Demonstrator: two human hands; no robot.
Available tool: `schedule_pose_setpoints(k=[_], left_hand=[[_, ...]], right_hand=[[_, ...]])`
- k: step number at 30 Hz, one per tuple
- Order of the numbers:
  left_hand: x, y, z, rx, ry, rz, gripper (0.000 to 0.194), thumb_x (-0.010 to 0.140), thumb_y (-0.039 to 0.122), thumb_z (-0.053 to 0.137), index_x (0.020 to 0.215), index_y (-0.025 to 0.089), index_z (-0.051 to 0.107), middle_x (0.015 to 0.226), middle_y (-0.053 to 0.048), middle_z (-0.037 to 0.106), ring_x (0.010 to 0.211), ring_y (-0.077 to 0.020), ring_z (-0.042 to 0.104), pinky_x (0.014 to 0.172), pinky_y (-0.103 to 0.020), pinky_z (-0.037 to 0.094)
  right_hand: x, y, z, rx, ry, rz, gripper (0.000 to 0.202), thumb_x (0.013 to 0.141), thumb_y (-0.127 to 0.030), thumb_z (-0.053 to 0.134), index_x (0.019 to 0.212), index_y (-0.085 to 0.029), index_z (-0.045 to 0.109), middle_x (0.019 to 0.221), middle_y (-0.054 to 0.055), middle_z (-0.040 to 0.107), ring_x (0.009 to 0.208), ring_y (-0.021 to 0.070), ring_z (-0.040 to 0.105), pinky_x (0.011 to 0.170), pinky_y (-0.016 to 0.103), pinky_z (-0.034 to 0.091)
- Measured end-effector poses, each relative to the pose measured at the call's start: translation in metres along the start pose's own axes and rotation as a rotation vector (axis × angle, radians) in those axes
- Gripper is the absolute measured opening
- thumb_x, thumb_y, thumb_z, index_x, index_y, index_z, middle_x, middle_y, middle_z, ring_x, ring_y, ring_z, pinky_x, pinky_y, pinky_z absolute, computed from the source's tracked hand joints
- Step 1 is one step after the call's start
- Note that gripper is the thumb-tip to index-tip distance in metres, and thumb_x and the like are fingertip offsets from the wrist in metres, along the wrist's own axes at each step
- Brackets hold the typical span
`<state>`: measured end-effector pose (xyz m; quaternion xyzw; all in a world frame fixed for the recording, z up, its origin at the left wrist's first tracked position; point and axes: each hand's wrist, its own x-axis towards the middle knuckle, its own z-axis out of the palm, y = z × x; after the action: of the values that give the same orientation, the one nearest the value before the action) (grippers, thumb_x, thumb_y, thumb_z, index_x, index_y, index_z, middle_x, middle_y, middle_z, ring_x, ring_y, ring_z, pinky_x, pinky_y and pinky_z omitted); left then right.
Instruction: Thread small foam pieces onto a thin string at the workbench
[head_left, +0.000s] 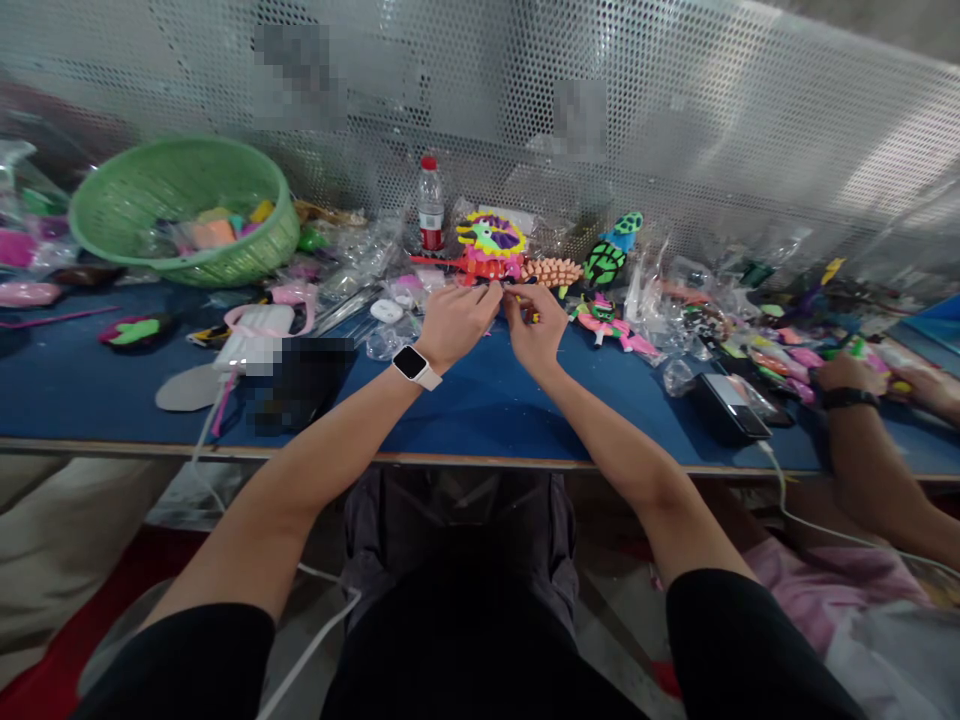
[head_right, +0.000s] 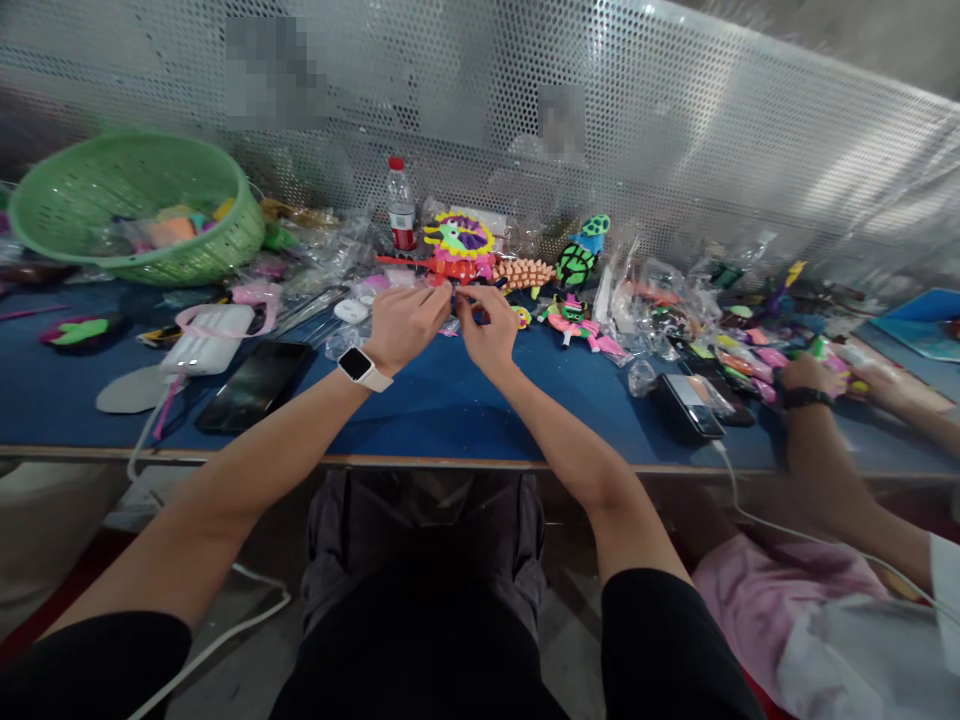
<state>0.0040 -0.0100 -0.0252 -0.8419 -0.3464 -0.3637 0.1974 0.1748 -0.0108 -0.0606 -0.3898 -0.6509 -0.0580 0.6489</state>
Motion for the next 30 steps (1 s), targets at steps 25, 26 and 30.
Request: schedule_pose_setpoints(k=[25,26,30], left_hand=[[-0.0004,0.0009,-0.0010,-0.024,-0.026,0.011,0.040,0.117,0.025,0.040,0.135,0.012,0.074,0.097,-0.018,0.084,0.094,-0.0276,0.081,0.081,-0.039,0.058],[-0.0005,0.0007,-0.0008,-0.021,-0.026,0.016,0.040,0.117,0.025,0.040,0.135,0.012,0.074,0.097,-0.018,0.084,0.094,-0.0275,0.081,0.080,-0.039,0.057],[-0.0016,-0.0011,0.0017,-0.011,-0.023,0.022,0.039,0.117,0.023,0.042,0.137,0.012,0.074,0.099,-0.018,0.084,0.095,-0.0269,0.081,0.080,-0.038,0.058]], right_hand=[[0.0069,0.0038,-0.0074,-0.186,-0.058,-0.111,0.019,0.107,-0.036,0.065,0.104,-0.029,0.083,0.096,0.003,0.083,0.074,0.0185,0.073,0.080,0.038,0.058],[0.0070,0.0040,-0.0073,-0.178,-0.063,-0.117,0.019,0.107,-0.036,0.065,0.104,-0.029,0.083,0.095,0.004,0.083,0.075,0.0186,0.073,0.080,0.038,0.058],[0.0065,0.0031,-0.0062,-0.156,-0.046,-0.142,0.019,0.107,-0.034,0.065,0.102,-0.028,0.082,0.092,0.004,0.082,0.073,0.0184,0.072,0.078,0.038,0.058]])
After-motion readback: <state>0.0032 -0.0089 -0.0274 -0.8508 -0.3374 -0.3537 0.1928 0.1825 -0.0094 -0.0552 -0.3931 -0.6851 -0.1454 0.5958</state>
